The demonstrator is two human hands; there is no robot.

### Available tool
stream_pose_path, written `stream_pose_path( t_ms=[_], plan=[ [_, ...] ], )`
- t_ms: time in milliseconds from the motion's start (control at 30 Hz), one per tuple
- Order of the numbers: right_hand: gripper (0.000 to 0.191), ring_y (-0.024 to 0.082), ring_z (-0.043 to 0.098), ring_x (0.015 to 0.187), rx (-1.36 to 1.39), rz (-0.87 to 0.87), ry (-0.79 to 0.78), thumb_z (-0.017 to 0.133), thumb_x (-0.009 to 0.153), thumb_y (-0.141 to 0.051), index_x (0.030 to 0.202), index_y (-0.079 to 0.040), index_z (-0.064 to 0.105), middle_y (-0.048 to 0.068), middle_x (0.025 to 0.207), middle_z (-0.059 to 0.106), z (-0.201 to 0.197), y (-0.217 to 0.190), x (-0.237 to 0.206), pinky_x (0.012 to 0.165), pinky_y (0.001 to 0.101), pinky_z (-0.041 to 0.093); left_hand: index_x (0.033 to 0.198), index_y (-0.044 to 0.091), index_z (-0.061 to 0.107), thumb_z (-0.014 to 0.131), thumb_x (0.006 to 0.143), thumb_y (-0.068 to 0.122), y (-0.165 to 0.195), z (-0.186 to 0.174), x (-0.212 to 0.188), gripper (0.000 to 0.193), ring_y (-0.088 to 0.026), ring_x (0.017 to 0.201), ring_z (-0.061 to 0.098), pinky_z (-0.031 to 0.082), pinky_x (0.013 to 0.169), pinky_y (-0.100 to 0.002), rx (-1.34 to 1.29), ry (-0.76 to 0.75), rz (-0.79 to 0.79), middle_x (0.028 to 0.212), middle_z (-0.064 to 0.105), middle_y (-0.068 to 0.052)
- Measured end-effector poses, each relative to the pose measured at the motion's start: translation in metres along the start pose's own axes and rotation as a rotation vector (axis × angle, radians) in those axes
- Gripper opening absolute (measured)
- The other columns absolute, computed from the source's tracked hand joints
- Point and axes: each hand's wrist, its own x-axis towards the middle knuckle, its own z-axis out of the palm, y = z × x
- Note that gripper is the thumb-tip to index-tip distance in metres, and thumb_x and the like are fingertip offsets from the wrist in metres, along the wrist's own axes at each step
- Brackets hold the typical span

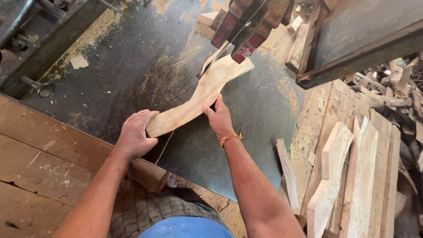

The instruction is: The person uses a bandsaw to cut a curved wooden plank, guiding it along a marked line with both hands. The person repeatedly repositions the plank to follow the curve and removes offcuts as the cut progresses.

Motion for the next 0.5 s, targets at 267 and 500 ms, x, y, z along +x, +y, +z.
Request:
stream_pose_path(
  t_ms=[267,500],
  plan=[
    [0.075,0.018,0.047,0.143,-0.040,0.004,0.020,0.068,0.094,-0.006,0.156,0.006,0.028,0.016,0.155,0.051,-0.0007,0.0024,0.0037,0.115,0.0290,0.034,0.134,0.004,0.058,0.081,0.060,0.009,-0.0007,0.0010,-0.0013,0.077,-0.032,0.139,0.047,0.030,0.119,-0.046,0.015,0.095,0.062,0.145,0.057,-0.015],
    [0.075,0.016,0.055,0.133,-0.071,-0.002,0.033,0.070,0.091,-0.009,0.154,0.006,0.033,0.015,0.148,0.059,-0.0030,0.0014,0.0072,0.110,0.0267,0.038,0.137,0.006,0.058,0.089,0.064,0.017,0.0023,0.0082,-0.0028,0.080,-0.032,0.134,0.052,0.035,0.118,-0.046,0.030,0.146,0.032,0.139,0.061,-0.014]
  ],
)
